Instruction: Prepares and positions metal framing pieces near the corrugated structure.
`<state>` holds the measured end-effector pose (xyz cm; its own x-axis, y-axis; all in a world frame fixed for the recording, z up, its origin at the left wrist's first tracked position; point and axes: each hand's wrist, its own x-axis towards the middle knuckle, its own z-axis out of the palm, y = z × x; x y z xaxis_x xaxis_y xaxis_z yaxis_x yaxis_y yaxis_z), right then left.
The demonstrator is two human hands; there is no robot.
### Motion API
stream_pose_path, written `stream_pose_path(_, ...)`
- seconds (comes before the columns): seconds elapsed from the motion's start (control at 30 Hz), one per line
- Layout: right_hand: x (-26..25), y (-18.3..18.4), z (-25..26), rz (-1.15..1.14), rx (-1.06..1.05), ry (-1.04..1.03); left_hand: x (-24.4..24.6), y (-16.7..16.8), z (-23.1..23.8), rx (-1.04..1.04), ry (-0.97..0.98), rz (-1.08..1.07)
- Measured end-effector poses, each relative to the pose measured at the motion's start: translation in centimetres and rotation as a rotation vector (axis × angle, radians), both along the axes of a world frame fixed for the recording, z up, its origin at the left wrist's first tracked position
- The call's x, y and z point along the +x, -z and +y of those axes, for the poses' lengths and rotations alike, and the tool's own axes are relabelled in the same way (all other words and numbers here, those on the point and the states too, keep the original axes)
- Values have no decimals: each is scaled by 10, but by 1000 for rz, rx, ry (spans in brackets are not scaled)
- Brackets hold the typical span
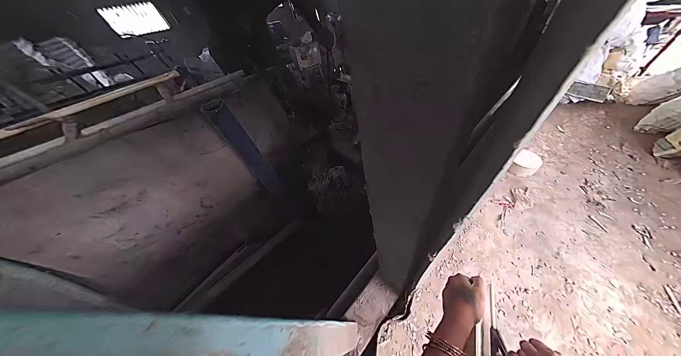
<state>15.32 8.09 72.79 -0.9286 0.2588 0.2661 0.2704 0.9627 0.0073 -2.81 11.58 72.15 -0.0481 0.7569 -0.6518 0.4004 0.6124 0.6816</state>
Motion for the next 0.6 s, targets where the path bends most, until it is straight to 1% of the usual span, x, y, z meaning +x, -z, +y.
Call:
stream_pose_path(0.03, -1, -1, -1, 43, -42, 93, -3, -6, 2, 13, 15, 26)
stream_pose_path(0.07, -4, -5, 1, 117, -130, 203, -8, -12, 4, 37, 33, 50)
stream_pose_path(0.13, -7, -12, 1, 297, -372, 407, -13, -15, 2, 112, 29, 60)
stream_pose_path(0.17, -8, -12, 3, 364, -472, 471, -15, -15, 1, 134, 17, 50)
stream_pose_path(0.23, -13, -1, 9, 439, -598, 487, -16, -14, 1, 143, 4, 15)
stream_pose_path(0.33, -29, 18, 5, 508, -664, 427, -17, -15, 1, 129, 20, 12)
stream_pose_path(0.43, -45, 22, 5, 504, -692, 473, -18, -13, -3, 117, -20, 16)
stream_pose_path(0.53, -56, 20, 9, 429, -650, 525, -21, -6, -5, 99, -62, 10)
stream_pose_path(0.6, -58, 27, 11, 408, -586, 487, -23, -1, -7, 112, -42, 36)
